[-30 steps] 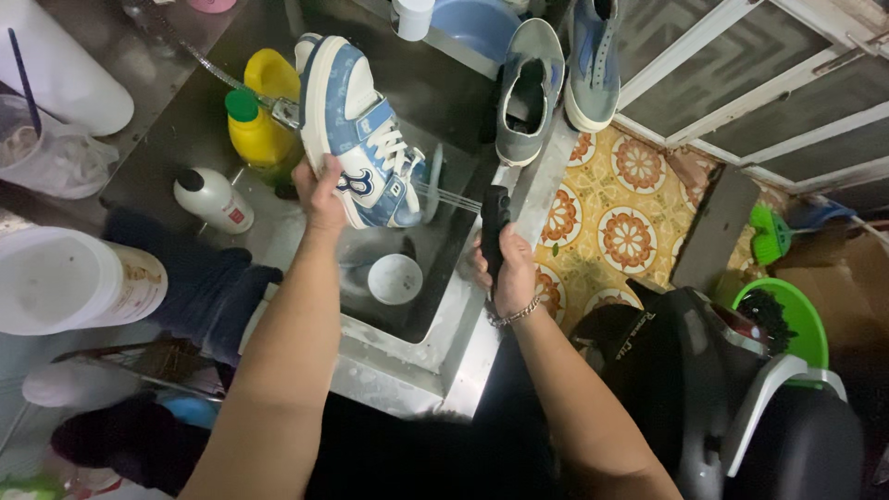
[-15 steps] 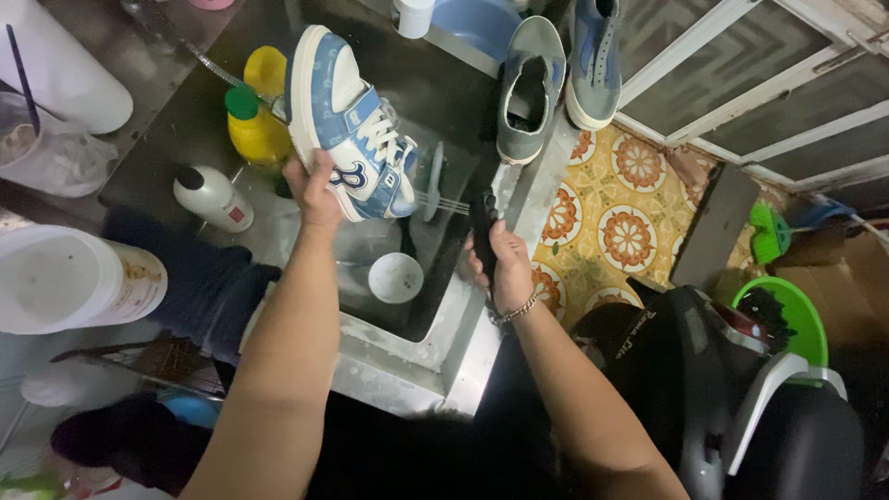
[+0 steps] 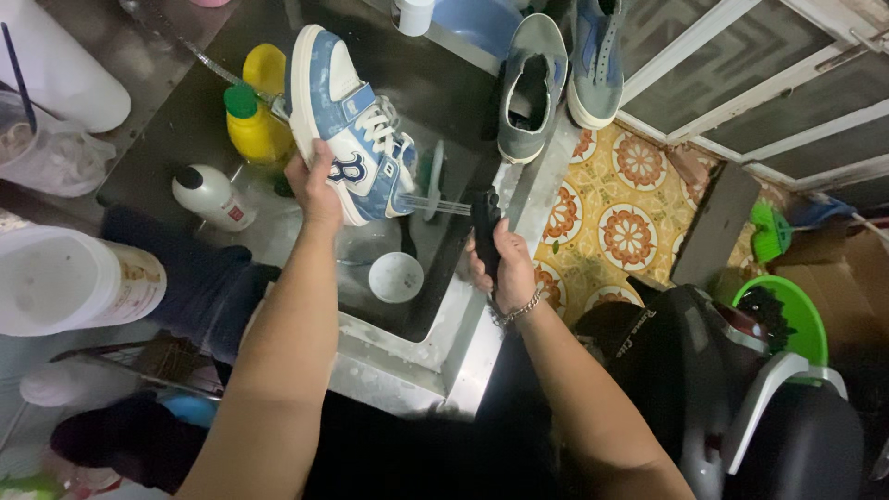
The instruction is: The person scrubs a blue and white sneaker with a toothbrush and cleaning solution, then rinses it under running water. They repeat the process on the sole and sides, using a brush to remove dirt and soap residue.
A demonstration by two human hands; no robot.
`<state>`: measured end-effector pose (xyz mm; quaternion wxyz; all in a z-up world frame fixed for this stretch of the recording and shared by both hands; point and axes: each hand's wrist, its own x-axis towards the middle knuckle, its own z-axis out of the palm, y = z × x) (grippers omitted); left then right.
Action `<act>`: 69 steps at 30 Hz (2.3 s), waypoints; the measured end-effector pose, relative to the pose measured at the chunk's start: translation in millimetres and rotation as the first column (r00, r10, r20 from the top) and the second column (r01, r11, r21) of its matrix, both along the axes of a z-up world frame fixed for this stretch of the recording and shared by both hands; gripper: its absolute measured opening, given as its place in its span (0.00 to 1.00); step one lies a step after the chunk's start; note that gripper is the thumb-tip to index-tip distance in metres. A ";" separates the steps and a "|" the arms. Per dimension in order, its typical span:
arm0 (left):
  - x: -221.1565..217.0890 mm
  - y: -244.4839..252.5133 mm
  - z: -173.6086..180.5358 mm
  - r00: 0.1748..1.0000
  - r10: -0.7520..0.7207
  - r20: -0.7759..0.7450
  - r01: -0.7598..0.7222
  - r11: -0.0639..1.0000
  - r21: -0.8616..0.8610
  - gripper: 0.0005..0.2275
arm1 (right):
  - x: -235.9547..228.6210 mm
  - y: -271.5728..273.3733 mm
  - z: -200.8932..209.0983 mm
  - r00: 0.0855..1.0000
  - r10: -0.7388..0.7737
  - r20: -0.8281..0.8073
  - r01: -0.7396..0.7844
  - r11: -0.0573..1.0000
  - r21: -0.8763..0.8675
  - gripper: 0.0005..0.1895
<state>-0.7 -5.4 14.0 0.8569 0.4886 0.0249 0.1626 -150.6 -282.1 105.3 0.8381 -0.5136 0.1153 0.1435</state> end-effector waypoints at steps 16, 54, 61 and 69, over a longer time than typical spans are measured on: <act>-3.8 -10.3 15.0 0.980 -0.063 -0.191 0.048 0.995 -0.082 0.23 | -1.5 -10.6 -12.6 1.000 -0.009 0.004 0.009 0.994 0.105 0.35; -6.2 -9.9 0.7 0.948 0.008 -0.317 -0.006 1.000 0.007 0.22 | 6.0 -3.5 -23.4 0.991 -0.131 -0.008 0.130 0.988 -0.082 0.34; -22.0 -10.4 20.3 0.951 -0.003 -0.310 -0.040 0.990 -0.132 0.23 | 7.4 0.8 -12.8 0.998 -0.066 -0.018 0.066 0.998 -0.008 0.33; -32.5 -12.8 18.9 0.929 0.023 -0.369 -0.088 0.983 -0.159 0.24 | 8.1 -1.2 -5.4 0.999 -0.032 0.026 0.033 0.997 -0.062 0.34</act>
